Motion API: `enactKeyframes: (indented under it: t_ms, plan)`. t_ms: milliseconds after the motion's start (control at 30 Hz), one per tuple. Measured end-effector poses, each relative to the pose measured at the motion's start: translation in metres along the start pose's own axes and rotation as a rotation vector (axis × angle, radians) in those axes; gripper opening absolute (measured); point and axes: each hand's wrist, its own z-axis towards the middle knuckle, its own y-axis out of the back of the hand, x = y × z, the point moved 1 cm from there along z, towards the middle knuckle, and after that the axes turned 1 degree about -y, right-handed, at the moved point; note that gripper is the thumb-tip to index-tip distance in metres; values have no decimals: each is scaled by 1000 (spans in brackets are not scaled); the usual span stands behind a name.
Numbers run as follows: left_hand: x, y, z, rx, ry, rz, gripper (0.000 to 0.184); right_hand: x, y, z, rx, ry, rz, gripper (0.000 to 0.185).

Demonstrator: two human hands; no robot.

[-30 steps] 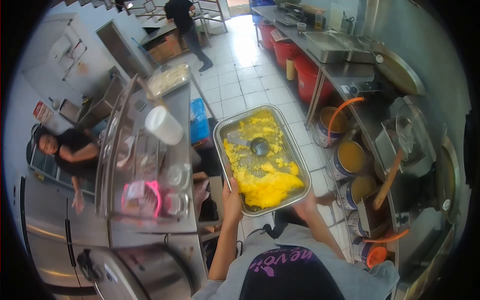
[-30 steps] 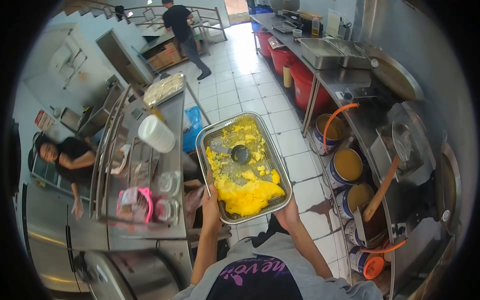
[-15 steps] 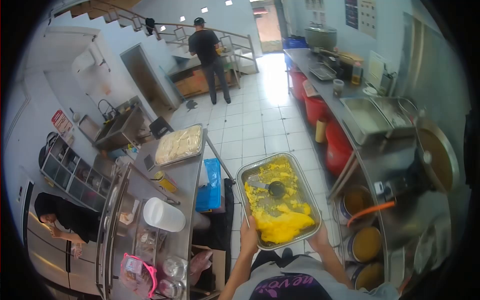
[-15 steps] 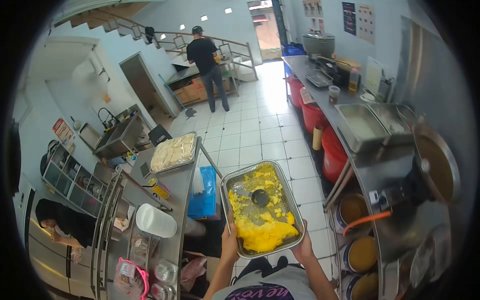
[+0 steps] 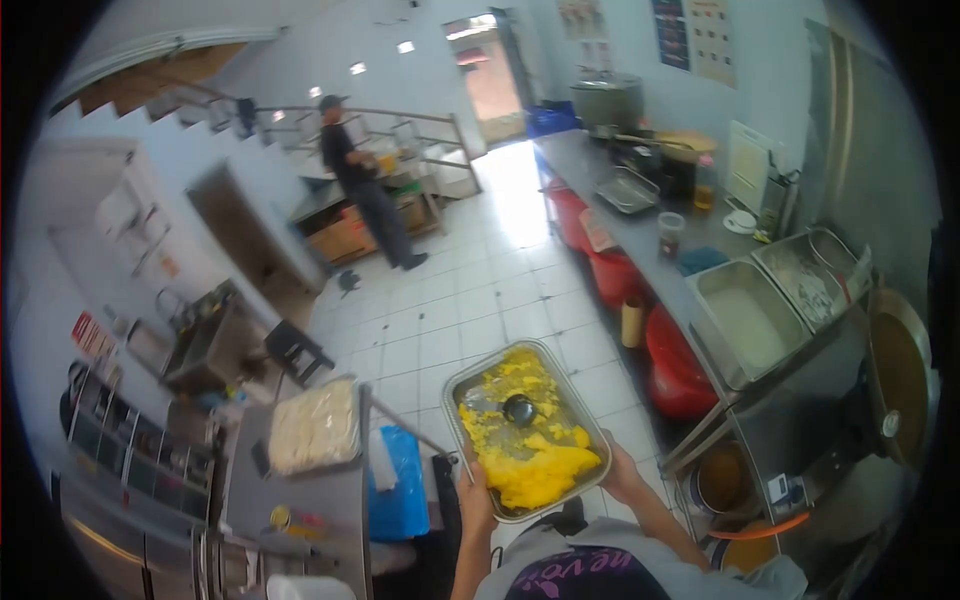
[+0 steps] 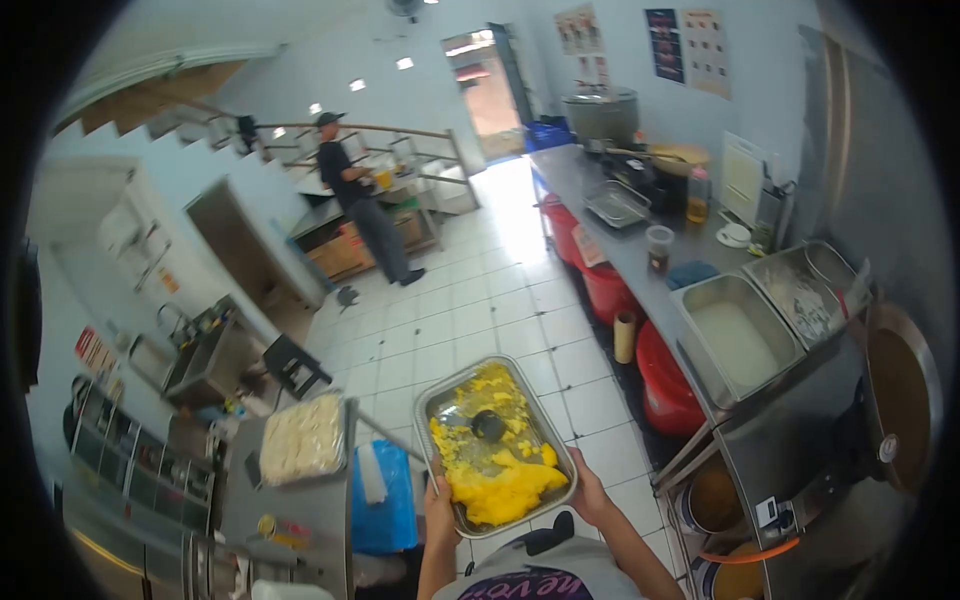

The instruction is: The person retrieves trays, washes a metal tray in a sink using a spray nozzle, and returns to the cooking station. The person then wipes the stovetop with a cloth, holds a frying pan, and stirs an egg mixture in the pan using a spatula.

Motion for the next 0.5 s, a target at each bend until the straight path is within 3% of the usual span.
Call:
enactKeyframes:
  t_ms: [233,500]
  plan:
    - [-4,-78,138,135,94,90,46,68,41,100,-133,142,-15,49]
    - [55,-171,301,226,182,3,47,159,110,233,-225,208,152,43]
